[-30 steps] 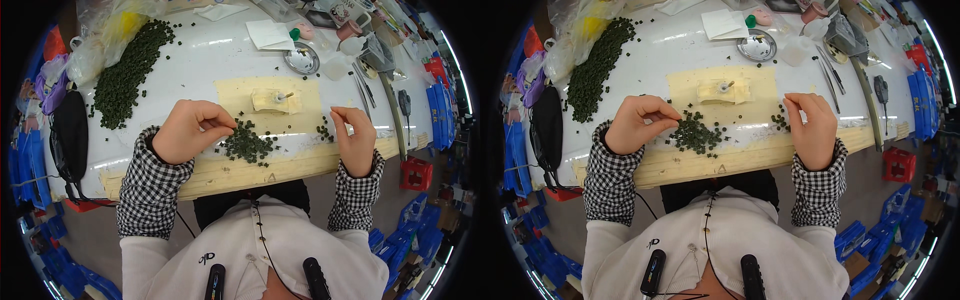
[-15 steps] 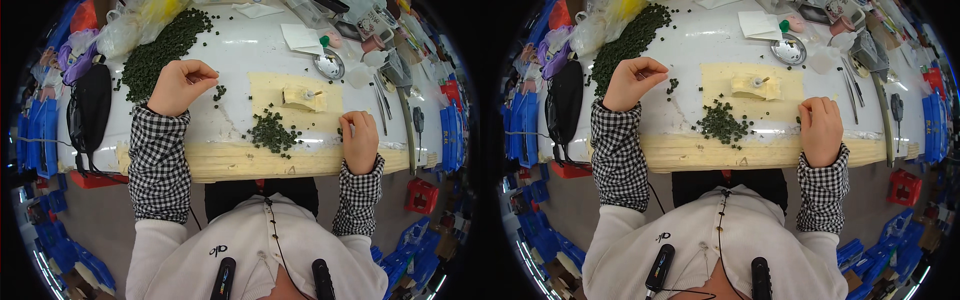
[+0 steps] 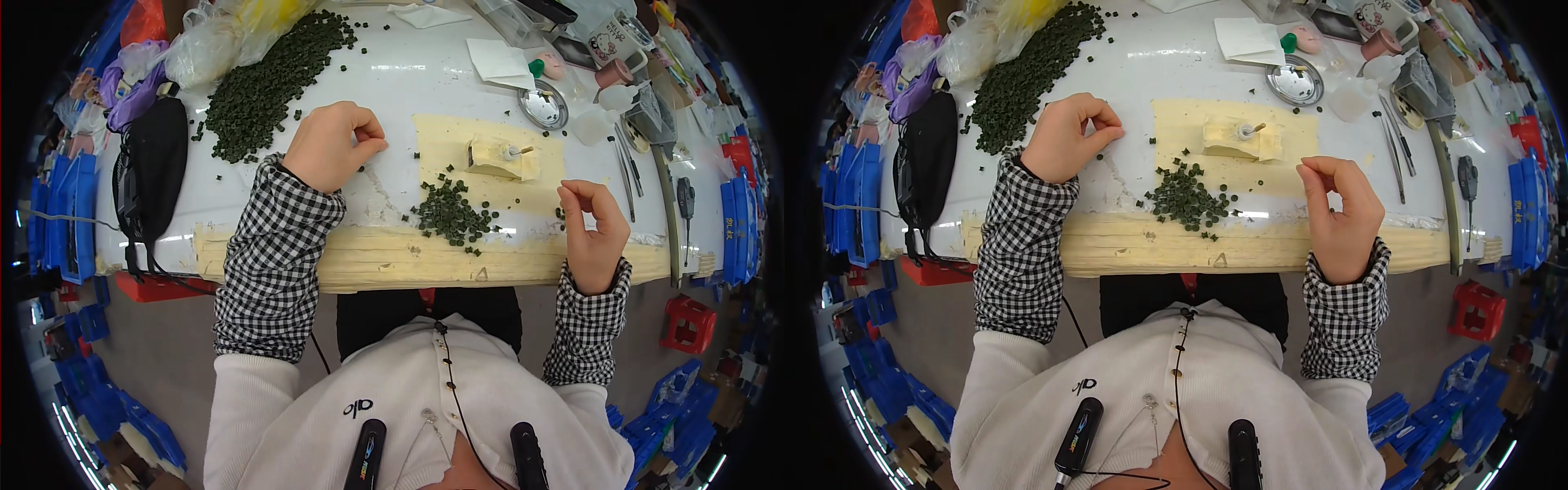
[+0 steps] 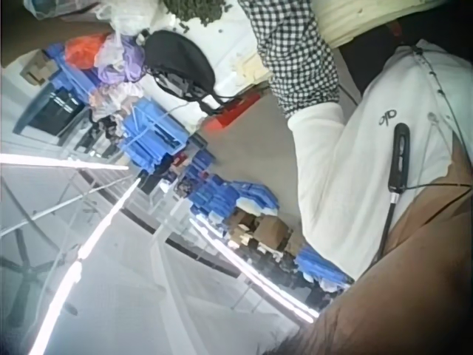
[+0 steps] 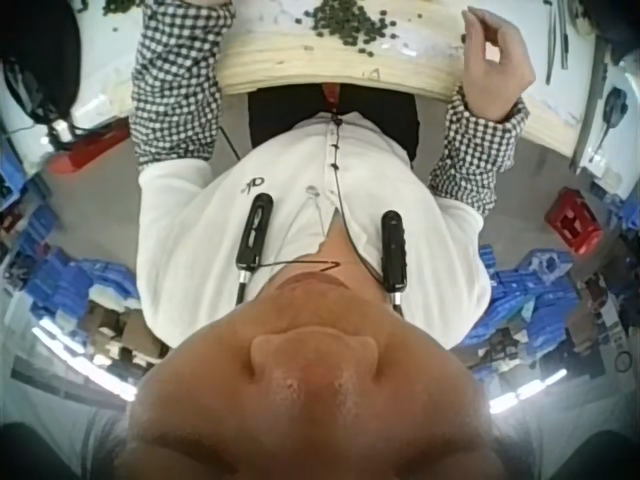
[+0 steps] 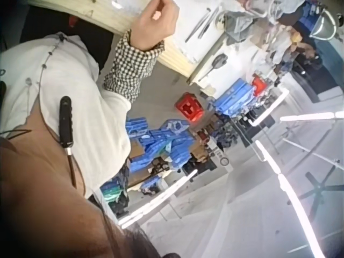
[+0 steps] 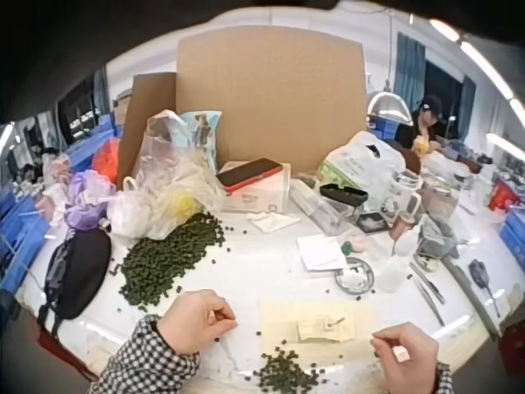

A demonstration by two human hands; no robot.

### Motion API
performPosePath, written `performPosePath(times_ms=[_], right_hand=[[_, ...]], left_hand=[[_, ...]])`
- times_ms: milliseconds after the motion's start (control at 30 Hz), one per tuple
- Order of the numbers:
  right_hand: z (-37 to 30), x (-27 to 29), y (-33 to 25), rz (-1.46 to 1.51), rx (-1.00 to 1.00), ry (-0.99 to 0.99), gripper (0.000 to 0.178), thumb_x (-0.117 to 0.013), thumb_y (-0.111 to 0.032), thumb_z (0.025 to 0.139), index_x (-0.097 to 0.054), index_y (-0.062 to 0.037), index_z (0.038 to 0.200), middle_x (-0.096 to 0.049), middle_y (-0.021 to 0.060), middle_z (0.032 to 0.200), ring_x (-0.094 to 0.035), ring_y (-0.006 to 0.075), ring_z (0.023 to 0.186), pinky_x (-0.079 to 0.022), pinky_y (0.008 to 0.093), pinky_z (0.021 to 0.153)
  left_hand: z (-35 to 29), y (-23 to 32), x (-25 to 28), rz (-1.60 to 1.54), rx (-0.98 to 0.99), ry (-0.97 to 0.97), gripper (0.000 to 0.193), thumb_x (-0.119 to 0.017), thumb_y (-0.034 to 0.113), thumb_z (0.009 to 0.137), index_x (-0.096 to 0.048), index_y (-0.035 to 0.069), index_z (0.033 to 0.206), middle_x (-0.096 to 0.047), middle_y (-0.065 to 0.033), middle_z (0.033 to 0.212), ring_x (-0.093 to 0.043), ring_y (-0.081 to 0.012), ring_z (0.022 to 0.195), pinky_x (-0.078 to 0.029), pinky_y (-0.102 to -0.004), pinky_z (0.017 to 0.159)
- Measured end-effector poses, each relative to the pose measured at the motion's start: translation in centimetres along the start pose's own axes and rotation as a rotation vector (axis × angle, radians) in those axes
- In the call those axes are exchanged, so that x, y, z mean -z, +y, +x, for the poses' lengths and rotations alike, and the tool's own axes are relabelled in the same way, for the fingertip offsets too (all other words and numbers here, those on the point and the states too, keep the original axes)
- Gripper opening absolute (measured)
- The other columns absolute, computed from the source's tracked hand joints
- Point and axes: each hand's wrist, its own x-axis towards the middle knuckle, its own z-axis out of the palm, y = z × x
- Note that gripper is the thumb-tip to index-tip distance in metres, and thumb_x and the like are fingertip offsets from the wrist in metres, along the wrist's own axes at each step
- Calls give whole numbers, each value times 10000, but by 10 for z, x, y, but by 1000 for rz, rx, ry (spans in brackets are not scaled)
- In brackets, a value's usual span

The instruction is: Manually assemble small green plastic components into a base on a workbench.

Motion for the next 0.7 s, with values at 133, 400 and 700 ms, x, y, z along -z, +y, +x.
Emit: performPosePath(times_ms=[133,400,700], right_hand=[[2,2,-13,271,-128,-151,130,-664,14,841,-662,44,967,-670,88,856,-638,124,746,-509,244,690],[36,-19,-51,637,-69,-446,162,-660,7,853,-659,47,1011,-686,98,914,-667,120,798,-533,219,740],[59,-51,-49,1170,-366,-610,194,-621,-6,894,-612,63,1076,-689,129,955,-683,163,887,-562,244,763]], left_hand=[[-1,7,-1,11,-82,88,114,-722,102,790,-689,25,868,-623,-28,731,-466,-112,572,-403,-255,529],[-5,38,-2,-847,96,96,142,-664,43,871,-638,-23,993,-682,-82,877,-659,-117,813,-545,-223,693],[-15,51,-9,-1451,126,-85,186,-616,50,911,-640,-49,1066,-696,-144,941,-685,-170,849,-572,-254,757]])
